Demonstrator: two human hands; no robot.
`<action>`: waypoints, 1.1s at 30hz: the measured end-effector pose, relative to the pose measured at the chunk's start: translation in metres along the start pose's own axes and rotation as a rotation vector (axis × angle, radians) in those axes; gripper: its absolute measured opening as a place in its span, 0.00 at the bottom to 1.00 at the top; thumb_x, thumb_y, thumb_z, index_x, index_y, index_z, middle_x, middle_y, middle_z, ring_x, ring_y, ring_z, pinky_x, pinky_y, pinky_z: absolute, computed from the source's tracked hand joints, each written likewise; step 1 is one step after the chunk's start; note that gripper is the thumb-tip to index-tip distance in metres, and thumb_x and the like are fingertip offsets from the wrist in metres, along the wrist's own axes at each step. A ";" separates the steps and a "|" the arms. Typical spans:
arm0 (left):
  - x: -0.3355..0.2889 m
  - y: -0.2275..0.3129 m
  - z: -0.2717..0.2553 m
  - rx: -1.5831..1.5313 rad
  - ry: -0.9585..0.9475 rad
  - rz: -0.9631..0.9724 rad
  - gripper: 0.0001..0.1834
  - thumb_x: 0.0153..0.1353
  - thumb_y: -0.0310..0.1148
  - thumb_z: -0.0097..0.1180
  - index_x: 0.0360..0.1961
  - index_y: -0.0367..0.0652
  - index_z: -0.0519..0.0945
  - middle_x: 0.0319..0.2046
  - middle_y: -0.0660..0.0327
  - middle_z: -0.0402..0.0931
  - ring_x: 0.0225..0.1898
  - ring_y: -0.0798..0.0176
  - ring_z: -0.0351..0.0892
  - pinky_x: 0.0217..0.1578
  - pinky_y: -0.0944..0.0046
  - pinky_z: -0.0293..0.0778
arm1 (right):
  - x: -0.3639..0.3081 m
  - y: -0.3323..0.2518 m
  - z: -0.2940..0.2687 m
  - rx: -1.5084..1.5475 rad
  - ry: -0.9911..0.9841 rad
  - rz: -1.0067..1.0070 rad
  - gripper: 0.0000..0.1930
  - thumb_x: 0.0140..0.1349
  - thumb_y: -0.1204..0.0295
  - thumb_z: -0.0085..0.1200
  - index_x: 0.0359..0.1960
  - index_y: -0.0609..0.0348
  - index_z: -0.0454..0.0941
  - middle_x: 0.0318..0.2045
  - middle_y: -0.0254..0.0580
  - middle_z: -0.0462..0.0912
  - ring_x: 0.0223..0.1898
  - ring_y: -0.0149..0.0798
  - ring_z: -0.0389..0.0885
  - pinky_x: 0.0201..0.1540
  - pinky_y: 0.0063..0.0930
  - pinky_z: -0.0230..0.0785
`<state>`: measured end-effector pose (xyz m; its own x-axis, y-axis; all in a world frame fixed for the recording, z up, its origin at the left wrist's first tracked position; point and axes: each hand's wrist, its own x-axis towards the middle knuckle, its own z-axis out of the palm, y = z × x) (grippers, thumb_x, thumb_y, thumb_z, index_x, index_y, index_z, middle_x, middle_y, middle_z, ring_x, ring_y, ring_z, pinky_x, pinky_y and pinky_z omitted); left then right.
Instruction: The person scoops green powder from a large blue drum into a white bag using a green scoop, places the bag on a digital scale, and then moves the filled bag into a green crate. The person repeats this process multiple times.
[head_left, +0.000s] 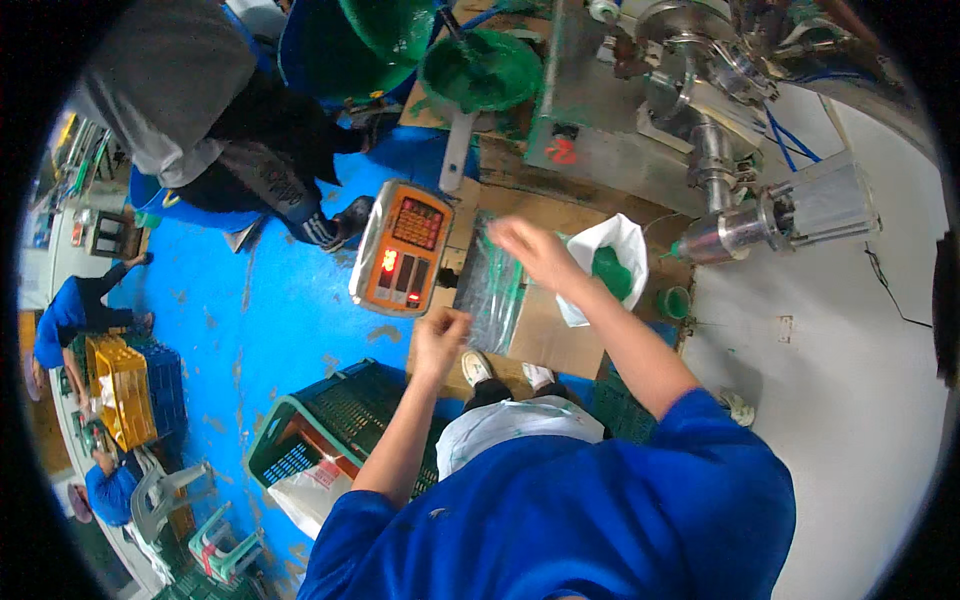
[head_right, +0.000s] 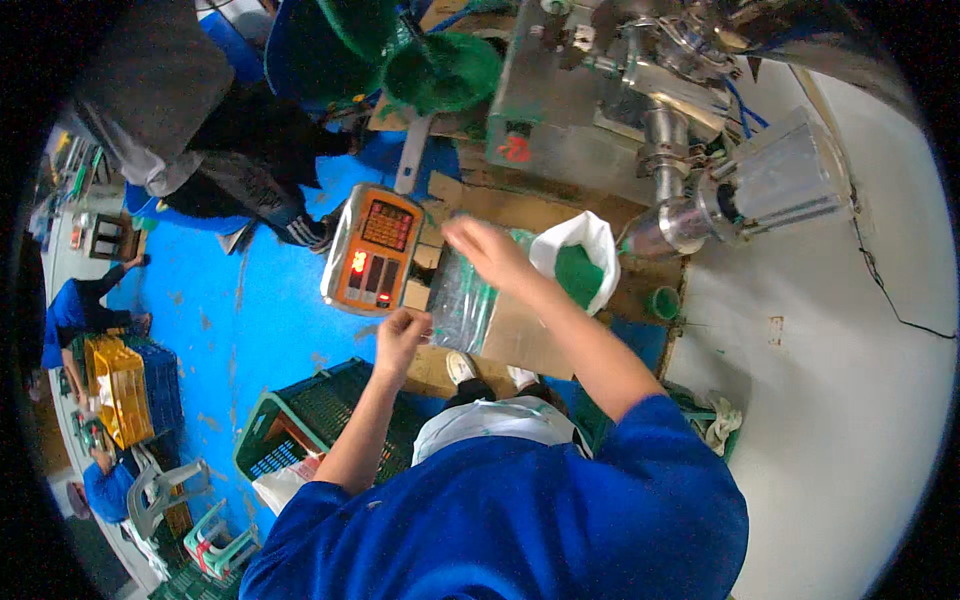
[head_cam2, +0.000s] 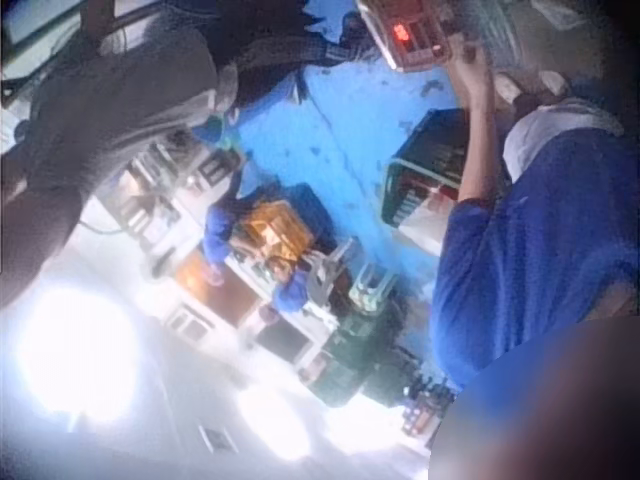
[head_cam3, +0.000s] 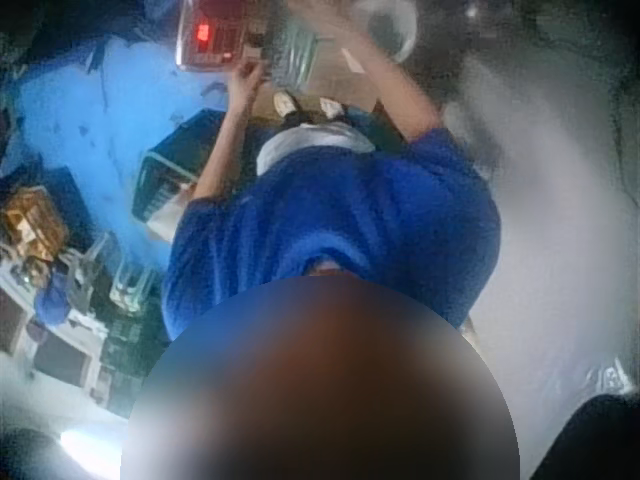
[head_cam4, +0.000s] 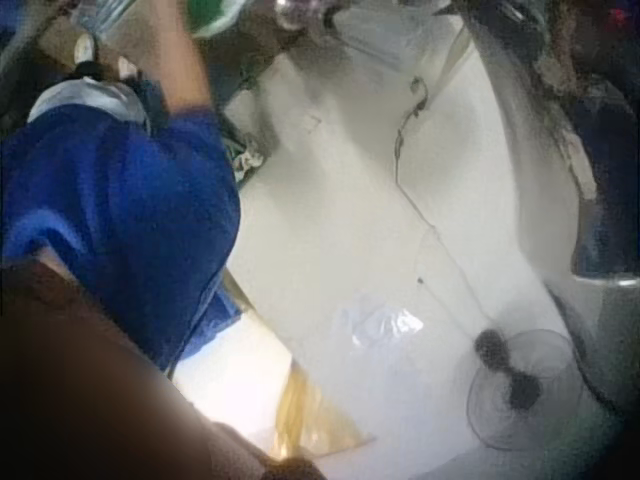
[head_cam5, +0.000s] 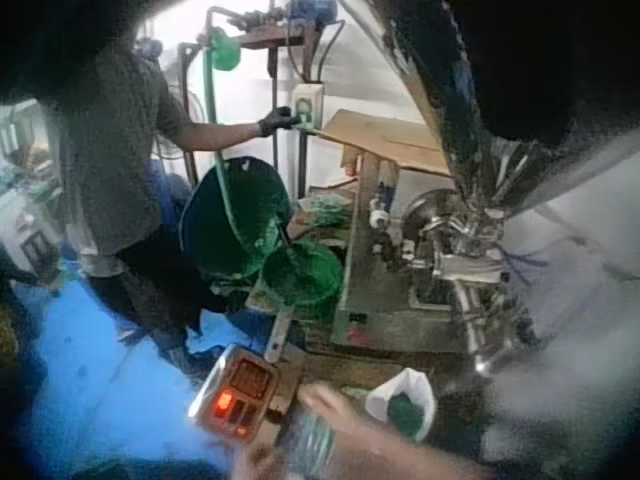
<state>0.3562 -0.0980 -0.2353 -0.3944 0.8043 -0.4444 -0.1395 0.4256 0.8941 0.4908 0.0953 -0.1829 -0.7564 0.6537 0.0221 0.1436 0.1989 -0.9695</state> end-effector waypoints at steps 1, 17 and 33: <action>0.007 -0.007 0.021 -0.031 -0.066 0.012 0.07 0.57 0.31 0.54 0.30 0.38 0.76 0.26 0.62 0.76 0.28 0.70 0.75 0.30 0.70 0.72 | -0.038 0.011 -0.022 -0.249 0.121 -0.029 0.11 0.63 0.65 0.48 0.40 0.60 0.75 0.38 0.43 0.80 0.43 0.35 0.77 0.47 0.27 0.67; 0.006 0.017 0.195 0.137 0.242 0.059 0.12 0.48 0.31 0.58 0.32 0.34 0.77 0.26 0.56 0.77 0.31 0.61 0.79 0.35 0.59 0.75 | -0.070 0.078 -0.197 -0.648 -0.059 0.282 0.12 0.55 0.69 0.57 0.39 0.57 0.71 0.33 0.42 0.75 0.37 0.42 0.74 0.39 0.36 0.65; -0.218 0.046 -0.036 -1.043 0.267 0.210 0.09 0.54 0.31 0.60 0.32 0.40 0.73 0.29 0.66 0.73 0.31 0.73 0.71 0.32 0.69 0.68 | -0.074 -0.154 0.077 0.573 -0.328 0.349 0.12 0.62 0.77 0.47 0.24 0.51 0.59 0.24 0.28 0.69 0.29 0.22 0.68 0.32 0.19 0.64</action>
<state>0.4027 -0.2683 -0.0951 -0.6668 0.6503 -0.3639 -0.6968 -0.3710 0.6139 0.4756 -0.0402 -0.0537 -0.8923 0.3398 -0.2971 0.1229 -0.4505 -0.8843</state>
